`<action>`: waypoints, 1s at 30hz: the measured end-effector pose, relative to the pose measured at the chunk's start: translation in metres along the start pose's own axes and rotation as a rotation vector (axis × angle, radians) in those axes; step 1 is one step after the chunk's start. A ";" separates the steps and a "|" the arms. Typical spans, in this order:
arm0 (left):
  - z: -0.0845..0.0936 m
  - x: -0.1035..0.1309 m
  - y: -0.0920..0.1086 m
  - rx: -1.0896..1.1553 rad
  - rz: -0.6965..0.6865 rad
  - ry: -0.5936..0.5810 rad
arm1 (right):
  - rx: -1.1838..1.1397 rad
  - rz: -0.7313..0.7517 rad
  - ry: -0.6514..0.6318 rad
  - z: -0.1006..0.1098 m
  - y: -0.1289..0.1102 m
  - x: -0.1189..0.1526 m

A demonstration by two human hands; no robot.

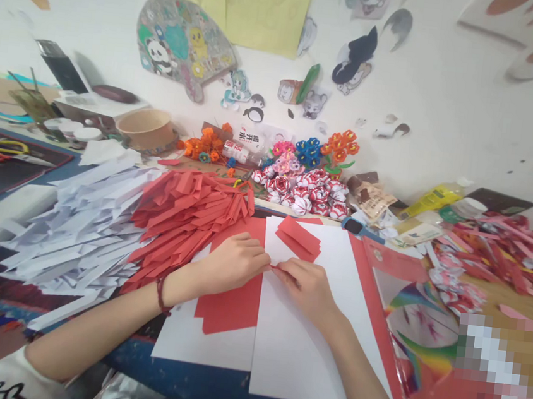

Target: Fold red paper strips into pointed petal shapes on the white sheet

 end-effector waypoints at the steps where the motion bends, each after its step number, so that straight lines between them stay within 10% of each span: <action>1: 0.000 0.000 0.003 0.001 -0.018 -0.001 | -0.004 -0.013 -0.017 -0.001 -0.001 0.000; 21: 0.009 0.001 -0.020 -0.011 0.092 0.030 | 0.005 -0.158 0.197 0.020 0.021 -0.004; 27: 0.049 0.014 -0.069 -0.408 0.589 0.293 | 0.281 -0.250 0.262 0.026 0.048 -0.006; 30: 0.062 0.013 -0.067 -0.512 0.589 0.365 | 0.420 -0.220 0.210 0.018 0.061 -0.005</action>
Point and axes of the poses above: each hand's wrist, its own x-axis away from the middle knuckle, its own z-axis out of the back of the hand, y = z × x, the point moved 7 cm from there along -x, towards the middle knuckle, and after that the axes turned 12 degrees about y, right-handed, at the moved point
